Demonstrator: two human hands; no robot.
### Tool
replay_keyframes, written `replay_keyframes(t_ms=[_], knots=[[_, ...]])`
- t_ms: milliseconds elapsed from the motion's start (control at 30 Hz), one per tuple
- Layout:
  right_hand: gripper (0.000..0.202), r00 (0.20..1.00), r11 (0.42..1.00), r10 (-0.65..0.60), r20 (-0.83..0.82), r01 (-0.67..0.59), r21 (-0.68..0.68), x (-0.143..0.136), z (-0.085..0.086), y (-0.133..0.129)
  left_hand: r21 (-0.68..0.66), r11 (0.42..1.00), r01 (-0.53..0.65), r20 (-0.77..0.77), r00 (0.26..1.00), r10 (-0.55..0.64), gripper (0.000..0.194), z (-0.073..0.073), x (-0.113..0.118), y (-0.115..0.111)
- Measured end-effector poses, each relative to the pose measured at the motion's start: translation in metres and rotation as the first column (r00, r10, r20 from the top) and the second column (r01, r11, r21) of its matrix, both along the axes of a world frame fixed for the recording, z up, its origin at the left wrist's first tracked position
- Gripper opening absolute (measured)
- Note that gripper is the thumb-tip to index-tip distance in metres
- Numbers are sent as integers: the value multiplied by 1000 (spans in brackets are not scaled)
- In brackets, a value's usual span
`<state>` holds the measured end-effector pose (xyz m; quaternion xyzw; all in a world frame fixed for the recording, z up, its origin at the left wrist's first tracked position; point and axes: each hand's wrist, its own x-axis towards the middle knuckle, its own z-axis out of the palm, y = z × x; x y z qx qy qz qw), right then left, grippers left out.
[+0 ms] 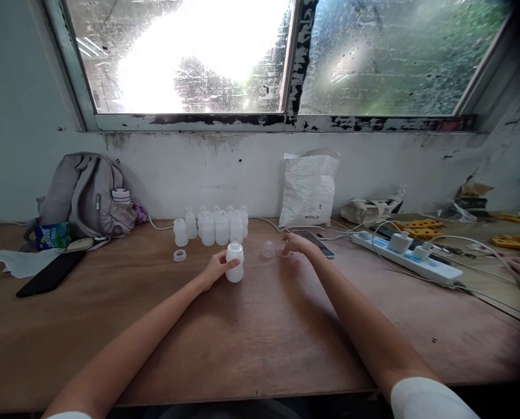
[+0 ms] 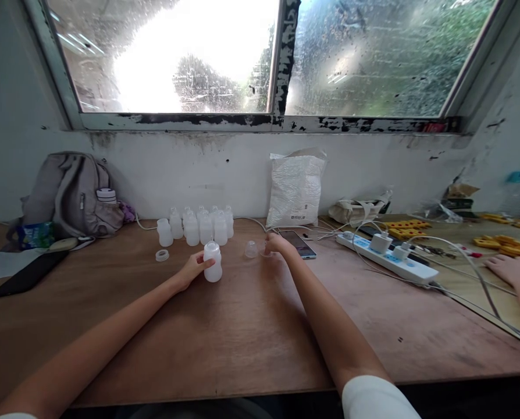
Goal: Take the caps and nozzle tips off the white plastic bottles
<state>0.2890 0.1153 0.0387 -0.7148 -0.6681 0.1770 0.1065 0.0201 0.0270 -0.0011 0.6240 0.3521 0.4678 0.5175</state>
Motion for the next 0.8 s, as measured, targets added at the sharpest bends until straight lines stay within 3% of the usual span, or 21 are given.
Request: replay_keyframes(t_ms=[167,267,433,500,567,633,733,800], knots=[[55,999,999,36,4,-35,-35,-2,1,-1,29,999,40,-5,999,-40,41,-1,0,-1],[58,998,997,69,-16,-69,-34,-4,4,-4,56,995,84,-93,993,-79,46,-2,2,-3],[64,981,984,177,-86,-175,32,-10,24,-20,102,988,112,-221,971,-88,46,-3,3,-5],[61,916,940,340,-213,-322,115,-20,39,-33,121,986,116,-238,968,-85,46,-4,3,-5],[58,771,852,522,-365,-491,182,-37,53,-48,141,984,109,-263,962,-69,46,-3,3,-6],[55,691,789,603,-398,-588,176,-57,64,-64,187,980,73,-290,957,-16,47,-2,4,-9],[43,650,723,691,-316,-635,273,-85,66,-83,310,951,-20,-307,944,120,42,2,4,-15],[40,685,718,687,-242,-590,369,-100,59,-90,390,918,-73,-304,931,203,38,4,4,-18]])
